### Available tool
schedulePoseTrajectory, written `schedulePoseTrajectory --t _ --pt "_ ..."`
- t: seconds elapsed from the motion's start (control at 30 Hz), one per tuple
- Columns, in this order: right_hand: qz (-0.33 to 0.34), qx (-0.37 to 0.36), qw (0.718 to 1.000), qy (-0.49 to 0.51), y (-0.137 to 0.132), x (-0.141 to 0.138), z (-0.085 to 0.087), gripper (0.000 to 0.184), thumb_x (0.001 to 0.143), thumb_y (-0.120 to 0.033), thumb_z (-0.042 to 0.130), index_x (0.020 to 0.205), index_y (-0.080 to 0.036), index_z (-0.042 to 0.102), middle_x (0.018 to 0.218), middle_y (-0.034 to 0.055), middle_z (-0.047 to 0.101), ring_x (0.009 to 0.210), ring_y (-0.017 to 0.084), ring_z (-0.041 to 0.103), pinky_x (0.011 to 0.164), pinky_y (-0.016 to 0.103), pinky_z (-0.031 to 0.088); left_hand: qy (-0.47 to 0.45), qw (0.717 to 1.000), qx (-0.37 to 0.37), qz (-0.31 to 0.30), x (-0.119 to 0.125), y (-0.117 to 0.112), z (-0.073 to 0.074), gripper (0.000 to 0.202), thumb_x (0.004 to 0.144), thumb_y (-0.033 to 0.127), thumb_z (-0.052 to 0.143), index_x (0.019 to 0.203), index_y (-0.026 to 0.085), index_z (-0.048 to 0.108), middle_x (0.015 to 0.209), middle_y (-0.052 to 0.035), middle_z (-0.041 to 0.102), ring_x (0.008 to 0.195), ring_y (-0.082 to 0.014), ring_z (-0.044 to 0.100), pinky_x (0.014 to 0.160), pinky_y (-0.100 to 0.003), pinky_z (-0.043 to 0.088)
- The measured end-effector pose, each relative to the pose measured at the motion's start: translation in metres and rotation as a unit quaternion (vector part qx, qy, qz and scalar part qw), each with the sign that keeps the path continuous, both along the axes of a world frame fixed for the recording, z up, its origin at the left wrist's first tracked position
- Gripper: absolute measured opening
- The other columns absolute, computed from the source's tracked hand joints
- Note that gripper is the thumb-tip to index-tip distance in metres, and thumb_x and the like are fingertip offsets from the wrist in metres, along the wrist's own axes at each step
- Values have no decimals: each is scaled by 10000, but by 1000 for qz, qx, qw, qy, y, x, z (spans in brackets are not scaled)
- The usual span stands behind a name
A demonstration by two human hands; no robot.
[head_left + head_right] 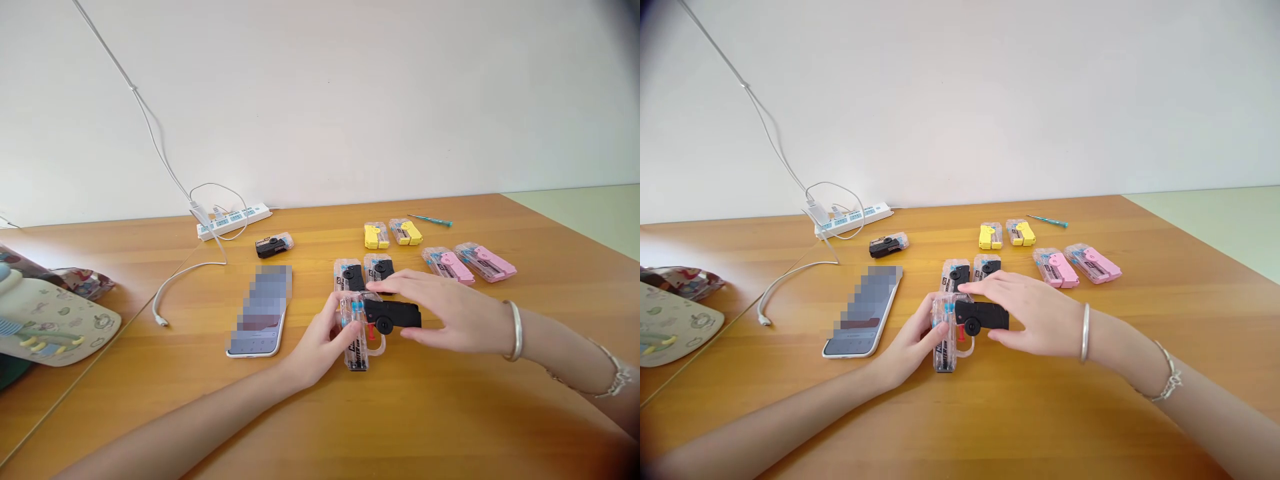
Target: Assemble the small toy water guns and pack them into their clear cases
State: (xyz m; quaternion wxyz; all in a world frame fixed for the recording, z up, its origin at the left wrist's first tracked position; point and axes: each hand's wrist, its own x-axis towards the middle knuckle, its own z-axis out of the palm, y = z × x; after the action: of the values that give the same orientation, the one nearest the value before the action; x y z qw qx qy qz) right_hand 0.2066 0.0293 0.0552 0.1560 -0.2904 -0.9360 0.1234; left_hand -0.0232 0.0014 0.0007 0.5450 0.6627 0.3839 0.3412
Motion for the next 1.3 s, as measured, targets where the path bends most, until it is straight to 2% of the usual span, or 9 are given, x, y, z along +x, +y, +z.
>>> schedulePoseTrajectory --t 0.1,0.2,0.33,0.5,0.67,1.0,1.13,1.23,1.3 --pt "-3 64 998 -26 -6 -10 -7 515 780 -113 511 1287 -162 438 1085 106 637 974 235 586 825 410 491 13 1000 15 -12 0 -1 -1 310 898 411 457 1112 198 387 919 -30 558 837 -172 544 748 -296 446" --pt "26 149 988 -42 -9 -17 -11 449 804 -114 485 1252 -126 456 1051 107 653 912 225 597 803 393 477 21 999 28 -13 0 -2 -1 289 883 384 486 1077 199 378 872 -13 529 809 -162 528 735 -285 440" --pt "50 265 961 -56 -8 -20 -15 349 883 -146 407 1222 -126 488 1006 96 682 807 194 621 724 349 460 10 999 26 -24 0 -2 -2 334 870 327 510 1143 212 355 940 -28 522 831 -162 533 736 -278 448" --pt "25 347 934 -87 -4 -19 -20 348 895 -158 379 1206 -137 534 740 40 670 566 151 564 567 300 383 1 1000 0 -23 1 -1 -2 370 882 341 496 1199 226 345 892 -18 523 793 -161 546 705 -275 452" --pt "-7 369 924 -97 -4 -19 -23 345 879 -187 410 1181 -154 573 580 -9 557 454 127 474 488 285 283 -7 1000 -1 -16 0 0 -1 334 895 384 476 1175 221 392 880 -13 538 785 -155 534 710 -270 440" --pt "-78 359 928 -56 3 -14 -39 370 898 -170 361 1245 -189 486 641 -16 577 427 129 430 452 271 264 -106 992 -66 -13 2 3 2 435 883 440 501 1235 243 338 1042 -40 559 959 -178 548 851 -315 458" --pt "-52 320 945 -36 10 -9 -41 382 910 -156 338 1279 -197 432 713 -1 593 476 127 485 460 249 295 -117 990 -78 -28 0 4 4 441 876 435 516 1232 249 333 1060 -48 572 1002 -192 550 872 -331 452" --pt "-23 266 963 -12 16 -4 -39 413 893 -137 326 1293 -216 390 787 20 619 586 156 571 488 243 364 -106 992 -64 -24 -1 4 4 425 869 433 528 1210 250 351 1088 -51 558 1030 -196 536 862 -321 452" --pt "-33 232 972 8 19 0 -36 427 875 -124 326 1289 -221 371 844 37 640 668 179 611 533 264 419 -98 993 -52 -33 -2 3 3 397 882 418 509 1202 252 343 1075 -50 561 983 -187 554 831 -312 461"
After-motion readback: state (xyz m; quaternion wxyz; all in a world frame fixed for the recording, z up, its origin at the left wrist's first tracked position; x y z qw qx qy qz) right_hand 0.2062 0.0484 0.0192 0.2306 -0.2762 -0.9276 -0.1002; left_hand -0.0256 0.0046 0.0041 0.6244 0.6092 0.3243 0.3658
